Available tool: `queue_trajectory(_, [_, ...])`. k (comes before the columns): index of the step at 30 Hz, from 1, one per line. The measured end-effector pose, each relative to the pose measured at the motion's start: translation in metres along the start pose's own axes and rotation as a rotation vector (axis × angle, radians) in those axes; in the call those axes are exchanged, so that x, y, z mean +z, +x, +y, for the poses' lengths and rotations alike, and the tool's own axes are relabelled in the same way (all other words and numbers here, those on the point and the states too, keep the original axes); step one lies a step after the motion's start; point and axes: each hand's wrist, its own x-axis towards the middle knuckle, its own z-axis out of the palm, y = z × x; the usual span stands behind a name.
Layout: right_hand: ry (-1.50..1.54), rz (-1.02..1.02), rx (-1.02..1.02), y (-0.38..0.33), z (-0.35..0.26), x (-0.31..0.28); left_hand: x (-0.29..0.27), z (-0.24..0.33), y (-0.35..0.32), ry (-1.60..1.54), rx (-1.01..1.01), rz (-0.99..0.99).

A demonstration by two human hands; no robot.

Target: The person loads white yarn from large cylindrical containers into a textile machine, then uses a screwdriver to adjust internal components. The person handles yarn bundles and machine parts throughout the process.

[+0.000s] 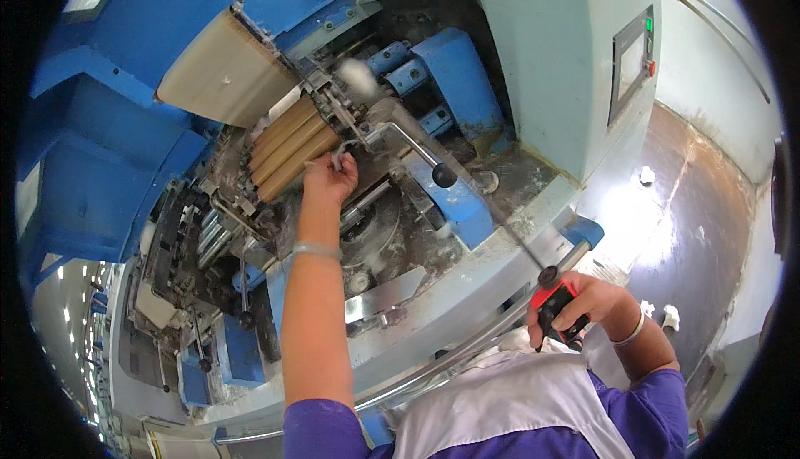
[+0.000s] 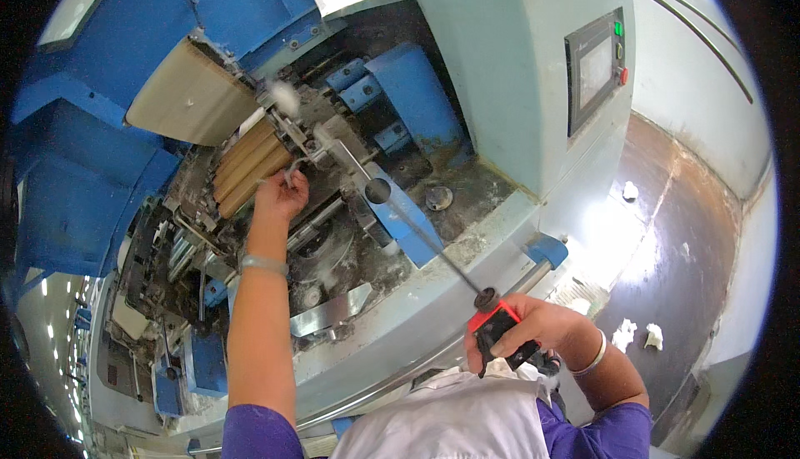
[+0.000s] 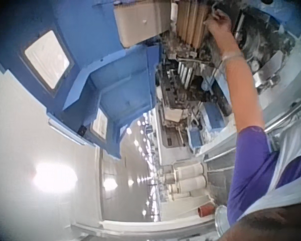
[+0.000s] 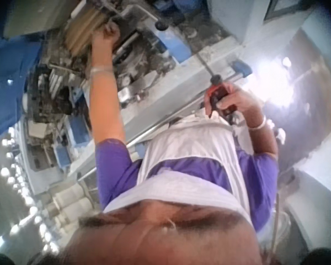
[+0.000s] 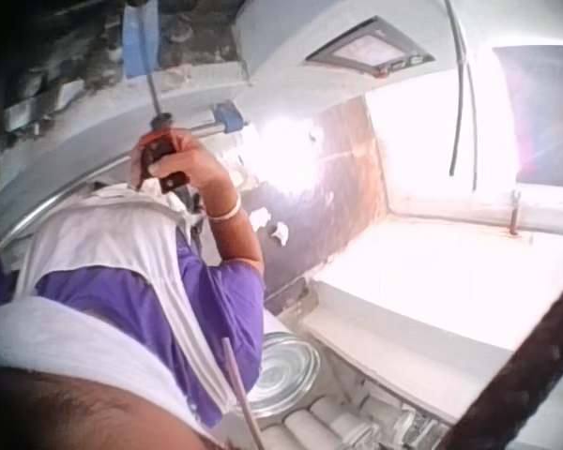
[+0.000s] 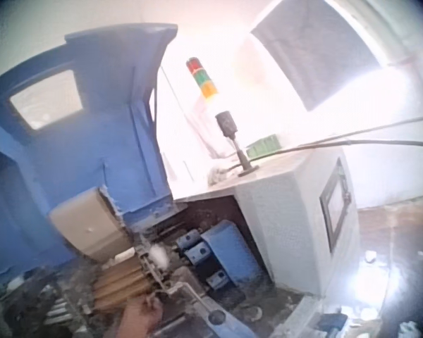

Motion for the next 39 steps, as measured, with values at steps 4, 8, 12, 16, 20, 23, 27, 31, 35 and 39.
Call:
queue_trajectory(4, [-0.069,-0.023,0.05,-0.005,0.02,-0.009,0.005,-0.004,0.031,-0.226,-0.083,-0.192])
queue_trajectory(8, [-0.065,-0.039,0.044,-0.017,0.033,-0.016,-0.009,-0.007,0.051,-0.418,-0.186,-0.238])
queue_trajectory(12, [-0.134,-0.053,0.118,-0.02,0.035,-0.017,-0.011,-0.002,0.059,-0.064,0.081,-0.158])
queue_trajectory(16, [-0.141,-0.038,0.188,-0.011,0.033,-0.007,-0.023,0.008,0.025,-0.199,0.217,-0.016])
queue_trajectory(20, [-0.103,-0.032,0.093,0.016,0.033,0.009,-0.048,0.015,-0.032,-0.187,0.226,-0.082])
queue_trajectory(23, [0.017,-0.005,0.098,0.055,0.03,0.015,-0.064,0.015,-0.067,-0.156,0.234,-0.189])
queue_trajectory(27, [0.18,0.06,-0.015,0.112,0.024,0.022,-0.081,0.006,-0.11,-0.032,0.251,-0.22])
queue_trajectory(31, [0.195,0.128,-0.04,0.133,0.026,0.03,-0.103,-0.006,-0.146,0.022,0.212,-0.335])
queue_trajectory(35, [0.151,0.12,-0.037,0.133,0.034,0.042,-0.129,-0.016,-0.161,0.025,0.168,-0.359])
queue_trajectory(39, [0.122,0.13,-0.043,0.128,0.038,0.055,-0.145,-0.02,-0.16,0.019,0.157,-0.345])
